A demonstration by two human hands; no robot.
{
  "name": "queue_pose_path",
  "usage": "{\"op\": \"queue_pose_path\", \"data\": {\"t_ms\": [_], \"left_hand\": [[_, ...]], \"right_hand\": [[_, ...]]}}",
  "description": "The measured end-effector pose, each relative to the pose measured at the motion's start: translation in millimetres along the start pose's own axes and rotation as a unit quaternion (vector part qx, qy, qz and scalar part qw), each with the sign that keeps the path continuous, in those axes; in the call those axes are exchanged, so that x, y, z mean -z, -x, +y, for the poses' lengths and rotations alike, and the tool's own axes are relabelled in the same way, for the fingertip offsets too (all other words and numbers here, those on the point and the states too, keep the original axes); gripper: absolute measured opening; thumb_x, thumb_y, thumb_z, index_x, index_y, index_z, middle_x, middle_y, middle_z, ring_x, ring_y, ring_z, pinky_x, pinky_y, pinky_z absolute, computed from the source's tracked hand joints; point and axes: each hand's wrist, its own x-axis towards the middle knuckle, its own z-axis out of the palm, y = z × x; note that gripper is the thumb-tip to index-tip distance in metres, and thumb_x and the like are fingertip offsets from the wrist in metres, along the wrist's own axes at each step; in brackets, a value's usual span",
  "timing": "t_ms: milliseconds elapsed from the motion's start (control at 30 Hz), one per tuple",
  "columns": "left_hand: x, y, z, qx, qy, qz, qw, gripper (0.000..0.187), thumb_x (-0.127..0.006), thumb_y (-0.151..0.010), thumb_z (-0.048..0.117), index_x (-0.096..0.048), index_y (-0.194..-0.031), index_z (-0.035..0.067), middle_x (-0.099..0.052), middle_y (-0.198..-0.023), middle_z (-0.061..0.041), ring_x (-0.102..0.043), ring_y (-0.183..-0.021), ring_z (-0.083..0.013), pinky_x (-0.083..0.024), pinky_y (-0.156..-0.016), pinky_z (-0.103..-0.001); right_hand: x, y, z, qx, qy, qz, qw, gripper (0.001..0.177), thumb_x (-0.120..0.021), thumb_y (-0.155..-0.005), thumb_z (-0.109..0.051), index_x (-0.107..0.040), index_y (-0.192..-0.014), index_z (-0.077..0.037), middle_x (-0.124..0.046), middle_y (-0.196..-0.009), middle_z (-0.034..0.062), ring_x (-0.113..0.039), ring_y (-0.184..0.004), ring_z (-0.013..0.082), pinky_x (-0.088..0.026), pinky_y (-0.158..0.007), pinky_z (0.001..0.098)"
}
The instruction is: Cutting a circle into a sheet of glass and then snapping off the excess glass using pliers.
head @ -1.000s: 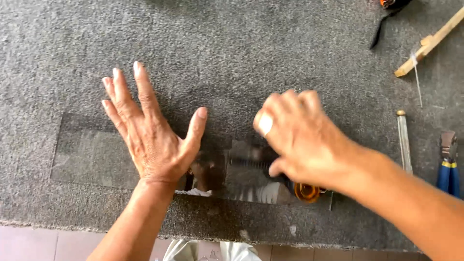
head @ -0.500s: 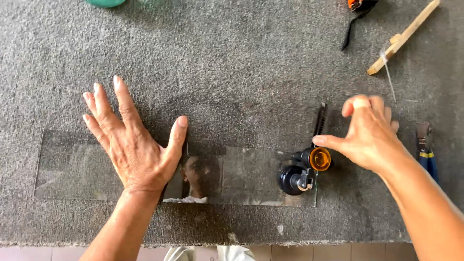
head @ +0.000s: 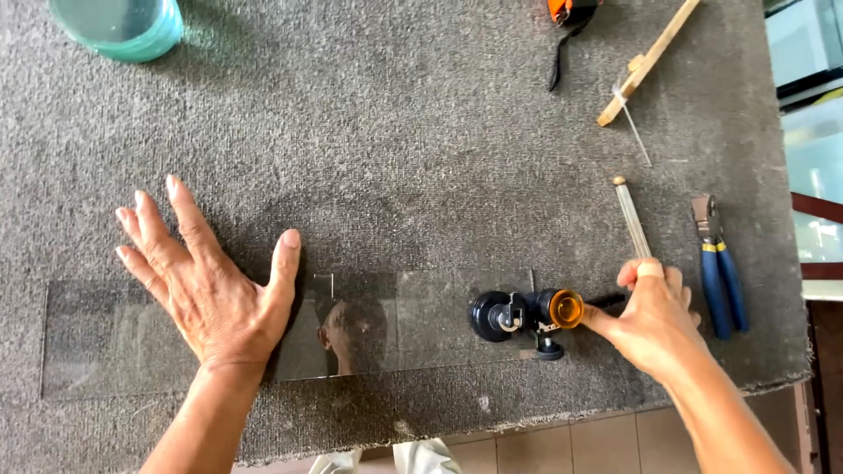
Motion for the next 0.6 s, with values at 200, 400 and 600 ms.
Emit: {"op": "queue_pose_path", "data": {"t_ms": [200, 400, 600], "left_hand": [[5.7, 0.6, 5.5, -0.001, 0.009, -0.002, 1.000, 0.113, -0.053, -0.091, 0.078, -0.012, -0.169, 0.006, -0.010, -0.173, -0.027, 0.002, -0.162, -0.0423, 0.006, -0.129, -0.059], [5.0, 1.8, 4.8, -0.019, 0.025, 0.020, 0.999, 0.111, -0.056, -0.093, 0.074, -0.018, -0.167, 0.002, -0.016, -0.171, -0.029, -0.002, -0.162, -0.0438, 0.005, -0.129, -0.059], [29.6, 13.0, 36.2, -0.180, 0.033, 0.103, 0.978, 0.090, -0.082, -0.075, 0.039, -0.045, -0.147, -0.001, -0.040, -0.149, -0.029, -0.027, -0.145, -0.0523, -0.018, -0.117, -0.067]], "right_hand": [[-19.6, 28.6, 13.4, -0.012, -0.043, 0.015, 0.999, 0.085, -0.093, -0.059, -0.054, -0.052, -0.120, -0.012, -0.050, -0.129, 0.0137, -0.051, -0.125, 0.0351, -0.042, -0.103, 0.0530], [-31.2, 32.5, 17.1, -0.022, -0.091, 0.017, 0.996, 0.084, -0.092, -0.062, -0.053, -0.053, -0.124, -0.012, -0.052, -0.130, 0.0136, -0.053, -0.124, 0.0337, -0.045, -0.101, 0.0497], [10.5, 65.4, -2.8, 0.158, -0.273, 0.184, 0.931, 0.062, -0.084, -0.070, -0.032, -0.061, -0.124, -0.011, -0.060, -0.117, 0.0130, -0.061, -0.107, 0.0281, -0.050, -0.093, 0.0421]]}}
